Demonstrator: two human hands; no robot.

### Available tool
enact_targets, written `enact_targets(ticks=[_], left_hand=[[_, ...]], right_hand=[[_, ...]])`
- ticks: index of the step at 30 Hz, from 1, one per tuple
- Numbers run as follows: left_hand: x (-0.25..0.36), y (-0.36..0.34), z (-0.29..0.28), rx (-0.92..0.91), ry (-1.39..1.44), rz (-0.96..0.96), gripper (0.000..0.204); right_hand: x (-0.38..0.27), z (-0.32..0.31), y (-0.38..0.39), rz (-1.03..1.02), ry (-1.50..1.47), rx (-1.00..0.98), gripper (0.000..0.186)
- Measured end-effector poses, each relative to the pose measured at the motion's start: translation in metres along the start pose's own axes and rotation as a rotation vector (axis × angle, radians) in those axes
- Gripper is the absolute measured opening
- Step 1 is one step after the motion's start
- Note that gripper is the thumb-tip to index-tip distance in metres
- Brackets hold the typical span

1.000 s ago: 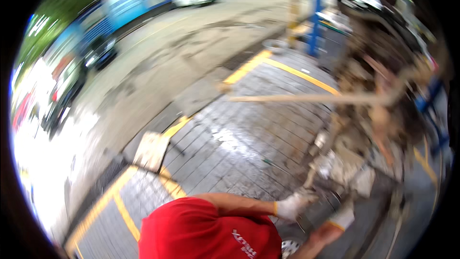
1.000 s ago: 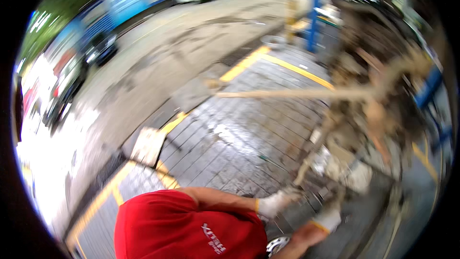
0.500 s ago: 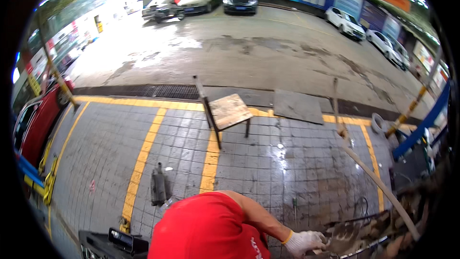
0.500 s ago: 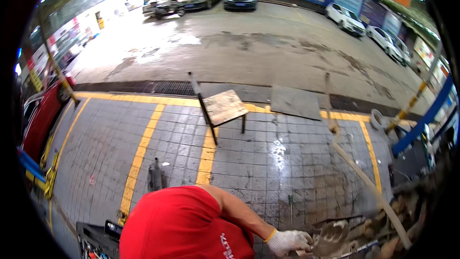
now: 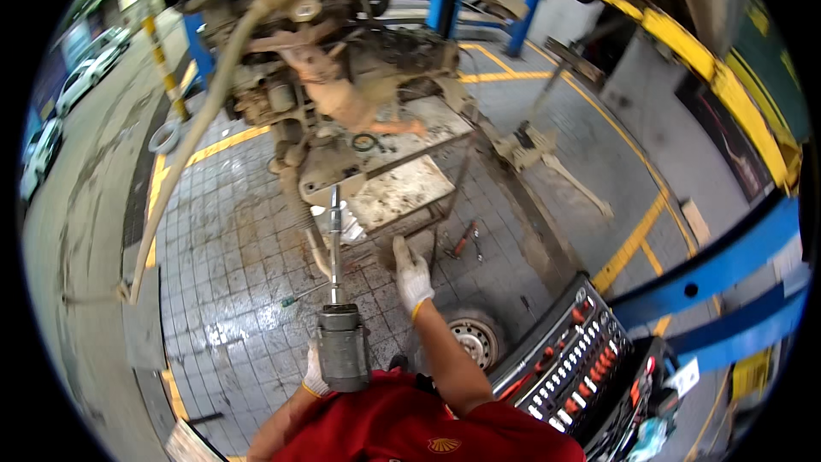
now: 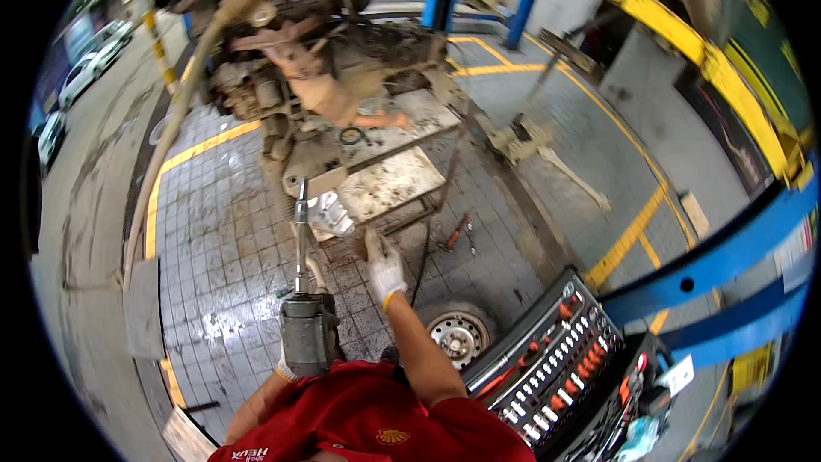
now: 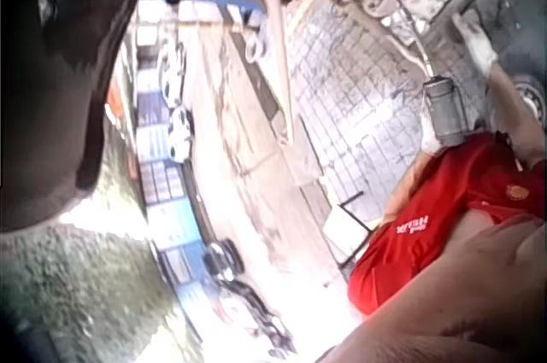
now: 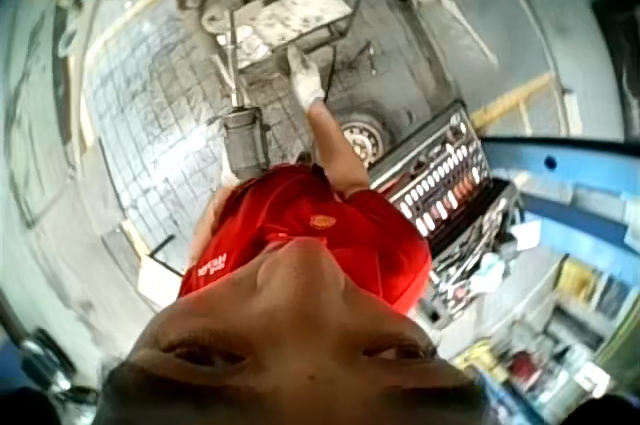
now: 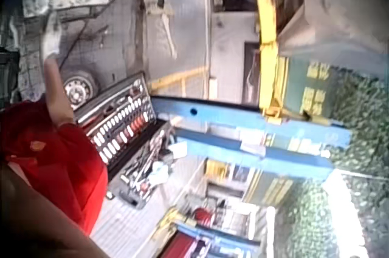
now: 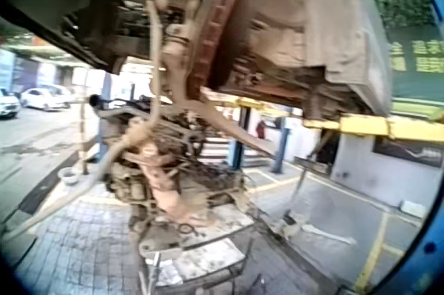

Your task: The person uses a pneumatic impact wrench to remove bolts from a vehicle engine suspended on a lift. They work on various sections of the engine block, removing fasteners and occasionally detaching components. The person also briefly moves a tool cart to access different tools.

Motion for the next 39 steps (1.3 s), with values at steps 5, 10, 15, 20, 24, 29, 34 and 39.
enact_targets(ticks=[5,10,15,20,24,29,34,39], left_hand=[[0.006,-0.005,-0.011,0.053,-1.417,0.254,0.049],[-0.008,-0.036,-0.043,0.015,-1.088,0.104,0.049],[-0.010,-0.048,0.012,-0.018,-1.495,0.188,0.046],[-0.017,-0.067,0.059,-0.123,-1.565,0.283,0.046],[-0.024,-0.093,-0.023,-0.170,-1.093,0.263,0.047],[-0.043,-0.092,0.077,-0.142,-1.102,0.409,0.045],[-0.040,-0.094,0.108,0.057,-2.095,0.577,0.049],[0.004,-0.092,0.176,-0.199,-2.242,0.024,0.058]], right_hand=[[0.195,-0.164,0.037,0.351,1.314,-0.255,0.055],[0.324,-0.245,0.124,0.613,1.496,-0.440,0.055],[0.345,-0.276,0.138,0.923,1.242,-0.311,0.060],[0.258,-0.257,0.113,0.446,1.278,-0.226,0.069],[0.047,-0.131,0.108,-0.170,0.199,-0.275,0.068],[-0.047,-0.062,0.119,-0.590,0.555,-0.343,0.071],[-0.030,-0.050,0.103,-0.490,0.568,-0.242,0.043],[-0.061,-0.052,0.070,-0.505,0.476,-0.136,0.036]])
Point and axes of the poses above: each hand's wrist, its own y-axis away from the middle knuckle, its own z-axis out of the palm, x = y × z, the point moved 10 cm from there along -y, towards the middle knuckle, and after that the axes turned 2 degrees about y, right-handed, at the moved point
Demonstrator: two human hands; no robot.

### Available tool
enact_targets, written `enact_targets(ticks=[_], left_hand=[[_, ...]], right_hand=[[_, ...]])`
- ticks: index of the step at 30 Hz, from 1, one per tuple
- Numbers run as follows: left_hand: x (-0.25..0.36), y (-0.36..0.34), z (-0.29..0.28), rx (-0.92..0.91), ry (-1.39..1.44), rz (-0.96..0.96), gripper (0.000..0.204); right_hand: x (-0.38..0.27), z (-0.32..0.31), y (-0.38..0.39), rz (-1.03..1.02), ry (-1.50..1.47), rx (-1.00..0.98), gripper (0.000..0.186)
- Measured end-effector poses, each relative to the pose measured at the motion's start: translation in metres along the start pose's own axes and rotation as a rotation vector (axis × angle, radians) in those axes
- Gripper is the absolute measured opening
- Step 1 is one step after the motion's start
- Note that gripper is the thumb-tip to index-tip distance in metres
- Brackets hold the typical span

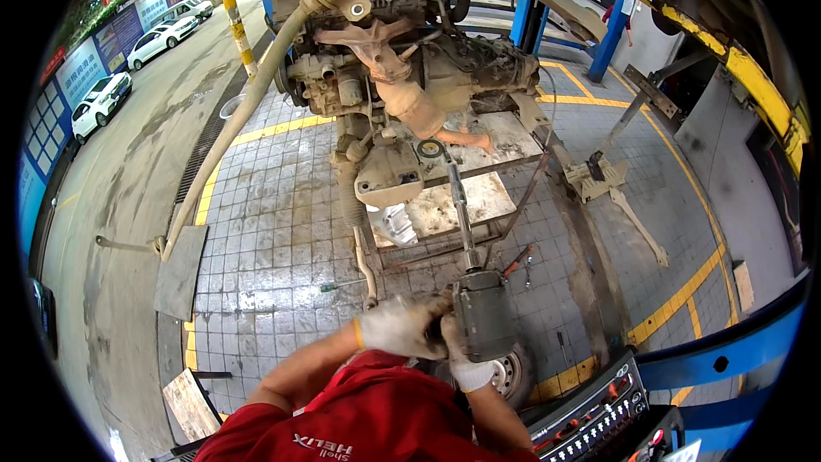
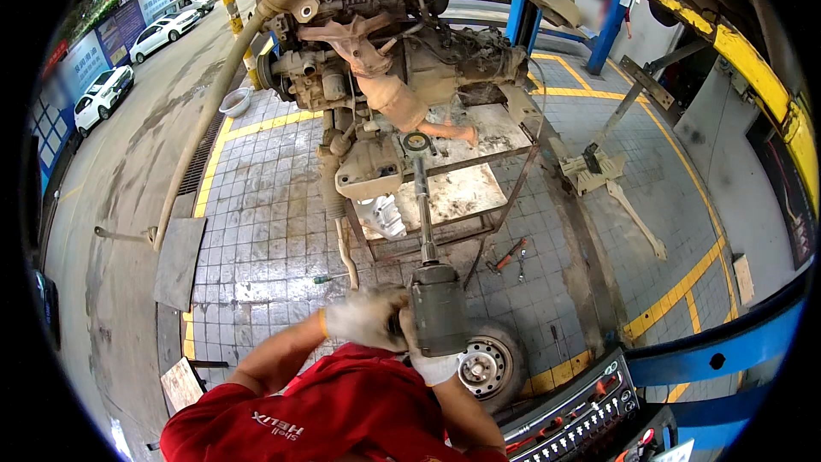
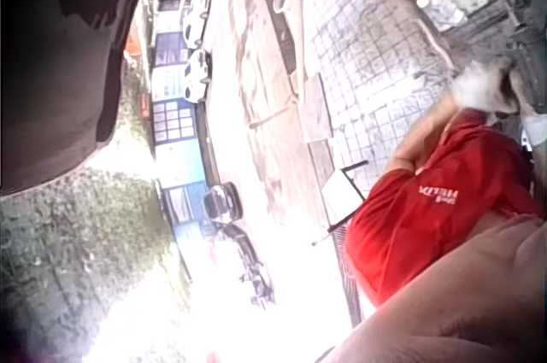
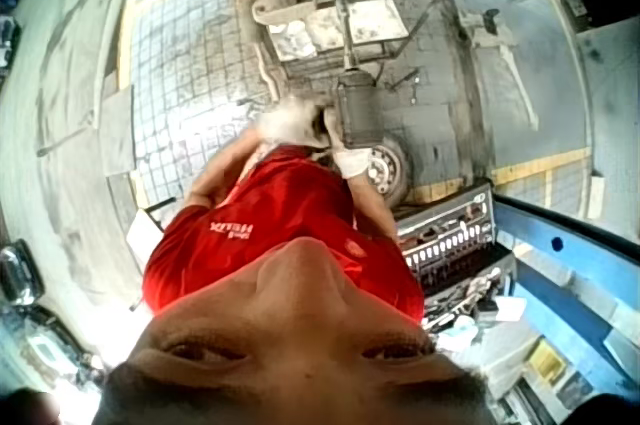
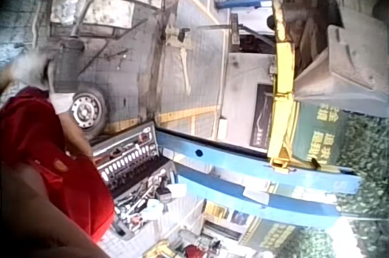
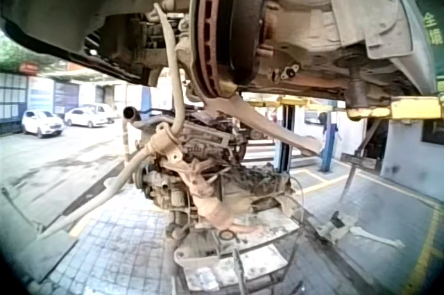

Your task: The person uses a pneumatic impact wrench to remove bolts from a vehicle engine suspended on a lift. They work on various sections of the engine block, removing fasteners and occasionally detaching components. The person also briefly moves a tool cart to access different tools.

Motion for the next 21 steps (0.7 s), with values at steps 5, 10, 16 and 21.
enact_targets(ticks=[5,10,16,21], left_hand=[[-0.109,-0.023,-0.135,0.674,1.046,0.156,0.063],[-0.133,-0.111,-0.214,0.826,1.675,0.199,0.070],[-0.131,-0.155,-0.228,0.634,2.026,0.075,0.040],[-0.116,-0.179,-0.233,0.704,2.014,-0.016,0.037]], right_hand=[[0.004,0.016,-0.042,-0.196,0.010,0.053,0.036],[0.023,0.067,-0.072,0.079,-0.428,-0.046,0.043],[0.063,0.111,-0.096,0.218,-0.943,-0.103,0.056],[0.016,0.059,-0.129,0.097,-0.483,-0.076,0.059]])
Point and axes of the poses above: each hand's wrist, its own y-axis away from the middle knuckle, its own z-axis out of the palm, x = y × z, the point moved 10 cm from there along -y, towards the middle knuckle, and after that the axes turned 2 degrees about y, right-handed, at the moved point
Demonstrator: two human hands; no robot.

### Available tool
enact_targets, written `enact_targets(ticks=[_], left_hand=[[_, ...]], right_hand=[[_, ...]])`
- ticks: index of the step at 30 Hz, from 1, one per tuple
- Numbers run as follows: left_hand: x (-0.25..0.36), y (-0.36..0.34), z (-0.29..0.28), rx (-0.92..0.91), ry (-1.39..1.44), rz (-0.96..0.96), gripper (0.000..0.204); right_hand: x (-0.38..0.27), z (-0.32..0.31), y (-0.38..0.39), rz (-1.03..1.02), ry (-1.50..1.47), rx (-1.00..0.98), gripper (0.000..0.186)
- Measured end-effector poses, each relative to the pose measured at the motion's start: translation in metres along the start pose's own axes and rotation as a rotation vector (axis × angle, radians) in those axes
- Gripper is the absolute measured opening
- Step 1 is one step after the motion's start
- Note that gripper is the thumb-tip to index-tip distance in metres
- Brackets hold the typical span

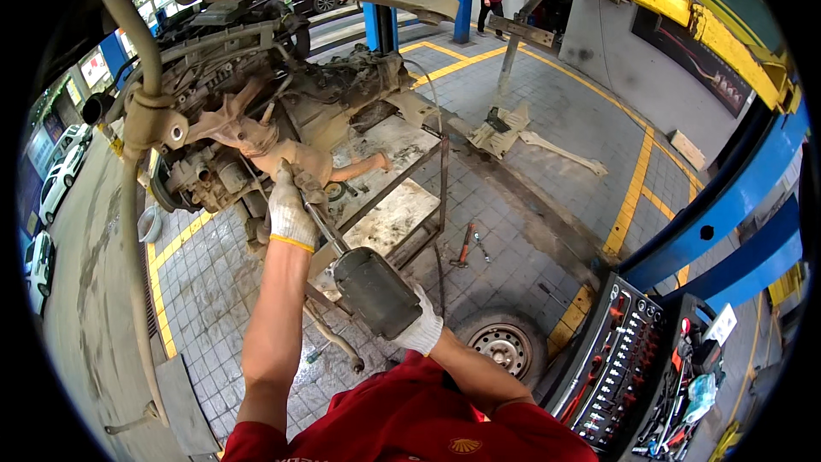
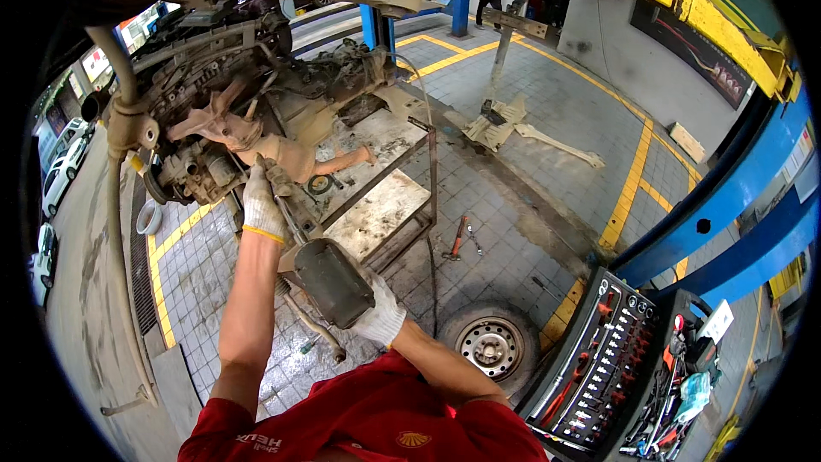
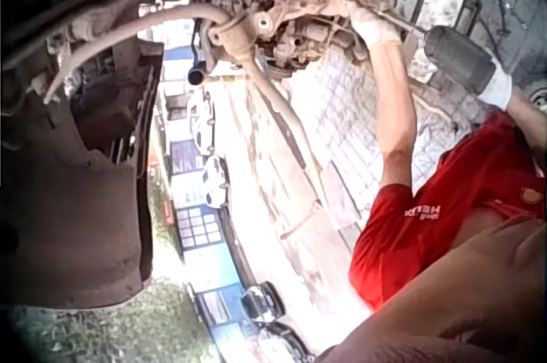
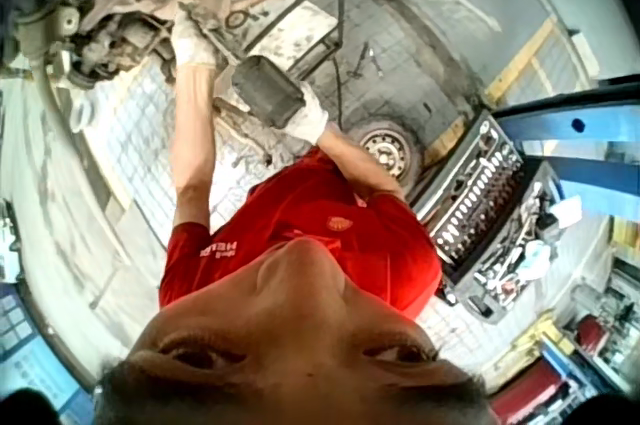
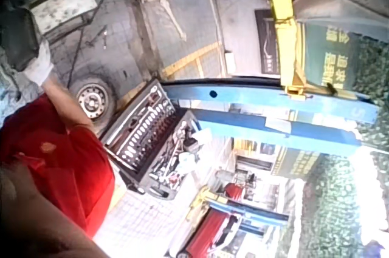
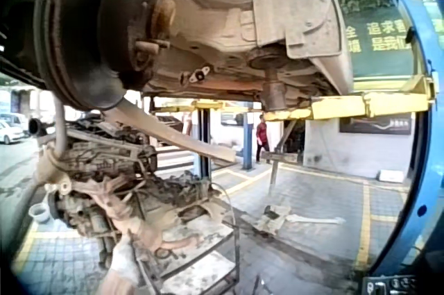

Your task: The person uses a pneumatic impact wrench to remove bolts from a vehicle engine suspended on a lift. They work on various sections of the engine block, removing fasteners and occasionally detaching components. The person also briefly moves a tool cart to access different tools.

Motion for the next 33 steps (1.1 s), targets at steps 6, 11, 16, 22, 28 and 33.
enact_targets(ticks=[6,11,16,22,28,33], left_hand=[[0.009,-0.016,0.030,0.017,-0.242,0.167,0.032],[0.026,-0.085,0.041,0.007,-0.321,0.283,0.041],[0.037,-0.114,0.072,-0.012,-0.121,0.250,0.042],[0.042,-0.118,0.096,0.012,-0.382,0.247,0.039],[0.038,-0.171,0.101,-0.184,-0.430,0.327,0.046],[0.063,-0.201,0.099,-0.181,-0.256,0.246,0.030]], right_hand=[[-0.023,-0.014,-0.030,-0.209,0.168,0.006,0.055],[0.043,-0.026,-0.087,-0.075,-0.344,-0.099,0.054],[0.044,-0.049,-0.162,-0.082,-0.366,-0.151,0.043],[0.039,-0.042,-0.251,0.473,-1.358,-0.158,0.043],[0.036,-0.071,-0.352,-0.130,-0.045,-0.309,0.090],[-0.017,-0.065,-0.354,-0.333,0.700,-0.113,0.099]])
Point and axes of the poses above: each hand's wrist, its own y-axis away from the middle knuckle, its own z-axis out of the palm, x = y × z, the point moved 10 cm from there along -y, towards the middle knuckle, and after that the axes turned 2 degrees about y, right-handed, at the moved point
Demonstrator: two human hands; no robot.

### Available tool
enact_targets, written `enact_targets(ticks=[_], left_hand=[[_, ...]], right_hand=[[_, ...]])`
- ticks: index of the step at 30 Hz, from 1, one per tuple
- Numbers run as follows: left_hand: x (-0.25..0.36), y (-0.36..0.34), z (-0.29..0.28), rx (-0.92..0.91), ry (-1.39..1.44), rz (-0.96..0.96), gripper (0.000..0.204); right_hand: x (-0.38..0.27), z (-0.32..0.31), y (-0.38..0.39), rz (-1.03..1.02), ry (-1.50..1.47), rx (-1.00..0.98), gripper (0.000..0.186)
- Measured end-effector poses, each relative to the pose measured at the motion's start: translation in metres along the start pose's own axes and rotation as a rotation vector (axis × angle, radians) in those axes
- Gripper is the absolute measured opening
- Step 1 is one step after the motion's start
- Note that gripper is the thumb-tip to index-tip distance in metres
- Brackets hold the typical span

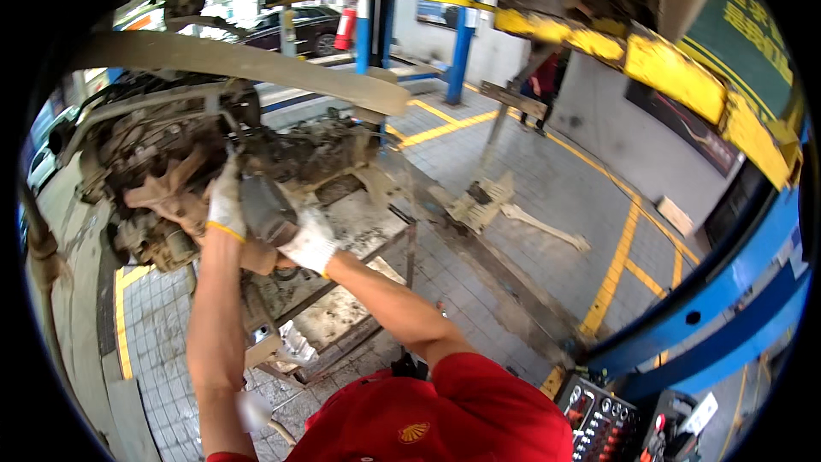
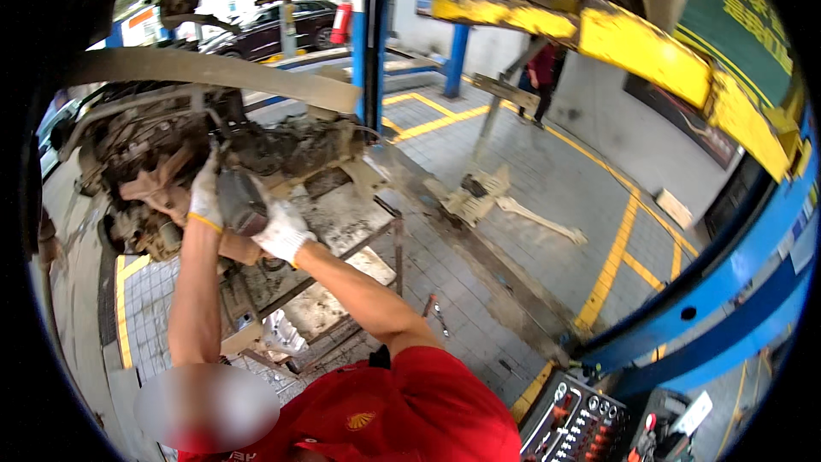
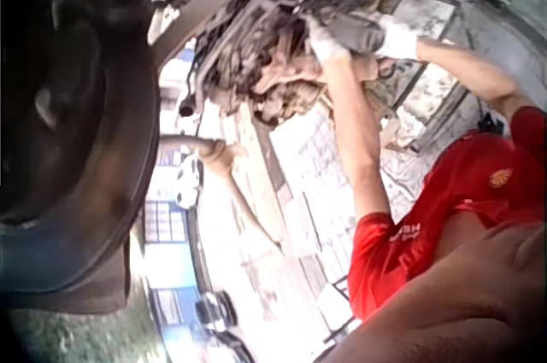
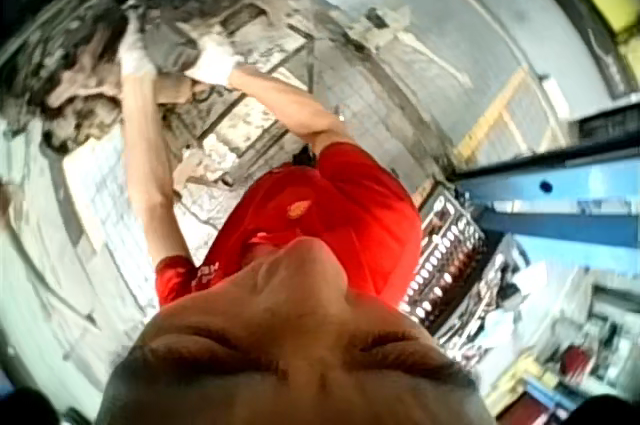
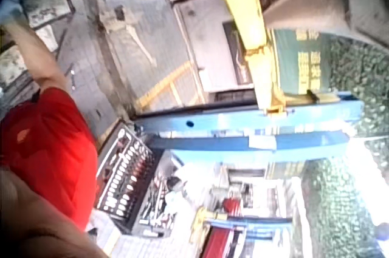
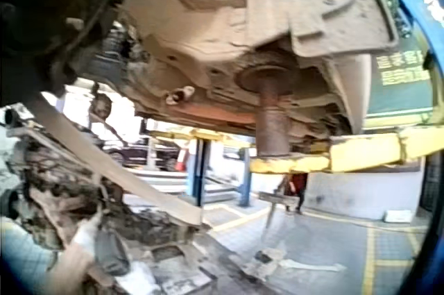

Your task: The person uses a pneumatic impact wrench to remove bolts from a vehicle engine suspended on a lift. They work on various sections of the engine block, removing fasteners and occasionally detaching components. The person also briefly moves a tool cart to access different tools.

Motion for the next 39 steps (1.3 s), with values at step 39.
enact_targets(ticks=[39], left_hand=[[0.027,-0.017,0.004,0.052,-0.041,-0.024,0.025]], right_hand=[[0.002,0.022,-0.061,-0.192,0.093,0.131,0.054]])
Point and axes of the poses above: each hand's wrist, its own y-axis away from the middle knuckle, its own z-axis out of the palm, x = y × z, the point moved 10 cm from there along -y, towards the middle knuckle, and after that the axes turned 2 degrees about y, right-handed, at the moved point
